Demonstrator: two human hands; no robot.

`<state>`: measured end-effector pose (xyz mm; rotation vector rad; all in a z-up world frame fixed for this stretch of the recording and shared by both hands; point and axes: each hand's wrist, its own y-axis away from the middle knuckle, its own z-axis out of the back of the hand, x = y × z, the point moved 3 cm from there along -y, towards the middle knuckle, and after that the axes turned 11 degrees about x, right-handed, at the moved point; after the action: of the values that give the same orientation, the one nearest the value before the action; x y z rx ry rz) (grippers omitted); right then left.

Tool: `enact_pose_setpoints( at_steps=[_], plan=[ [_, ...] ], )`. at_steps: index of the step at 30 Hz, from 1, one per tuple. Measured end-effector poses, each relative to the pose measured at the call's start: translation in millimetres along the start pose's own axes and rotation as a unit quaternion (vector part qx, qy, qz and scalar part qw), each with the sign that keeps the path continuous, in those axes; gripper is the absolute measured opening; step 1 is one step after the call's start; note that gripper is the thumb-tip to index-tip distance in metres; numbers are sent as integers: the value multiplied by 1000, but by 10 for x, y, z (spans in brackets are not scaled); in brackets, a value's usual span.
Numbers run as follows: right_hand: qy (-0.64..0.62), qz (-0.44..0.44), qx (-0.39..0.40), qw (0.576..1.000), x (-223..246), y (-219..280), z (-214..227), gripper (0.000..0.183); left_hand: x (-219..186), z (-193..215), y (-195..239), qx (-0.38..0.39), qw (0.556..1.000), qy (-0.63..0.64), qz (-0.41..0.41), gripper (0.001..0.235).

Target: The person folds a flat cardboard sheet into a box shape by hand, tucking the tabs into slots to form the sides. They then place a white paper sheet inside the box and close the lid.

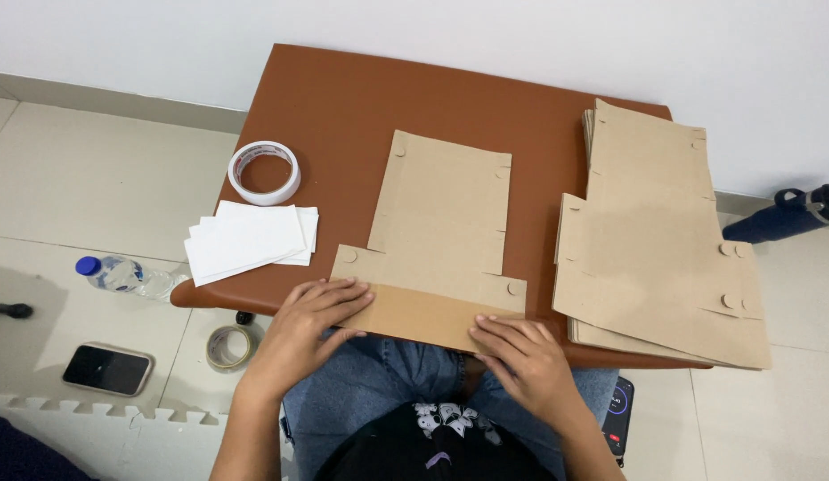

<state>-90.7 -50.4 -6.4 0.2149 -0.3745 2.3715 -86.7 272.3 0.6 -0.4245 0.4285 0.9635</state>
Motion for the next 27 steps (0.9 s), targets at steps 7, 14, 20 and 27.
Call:
enact_pose_setpoints(
  at_steps=[7, 14, 20, 27],
  plan=[
    [-78, 34, -203, 975, -158, -85, 84, 17, -41, 187, -94, -90, 990, 99, -49, 19],
    [-229, -248, -259, 905, -204, -678, 316, 65, 184, 98, -510, -220, 932, 228, 177, 41],
    [-161, -305, -149, 927, -295, -902, 117, 62, 177, 79, -768, -189, 957, 57, 212, 55],
    [20, -298, 24, 954, -492, -870, -220, 48, 168, 14, -799, -178, 958, -128, 184, 70]
  ],
)
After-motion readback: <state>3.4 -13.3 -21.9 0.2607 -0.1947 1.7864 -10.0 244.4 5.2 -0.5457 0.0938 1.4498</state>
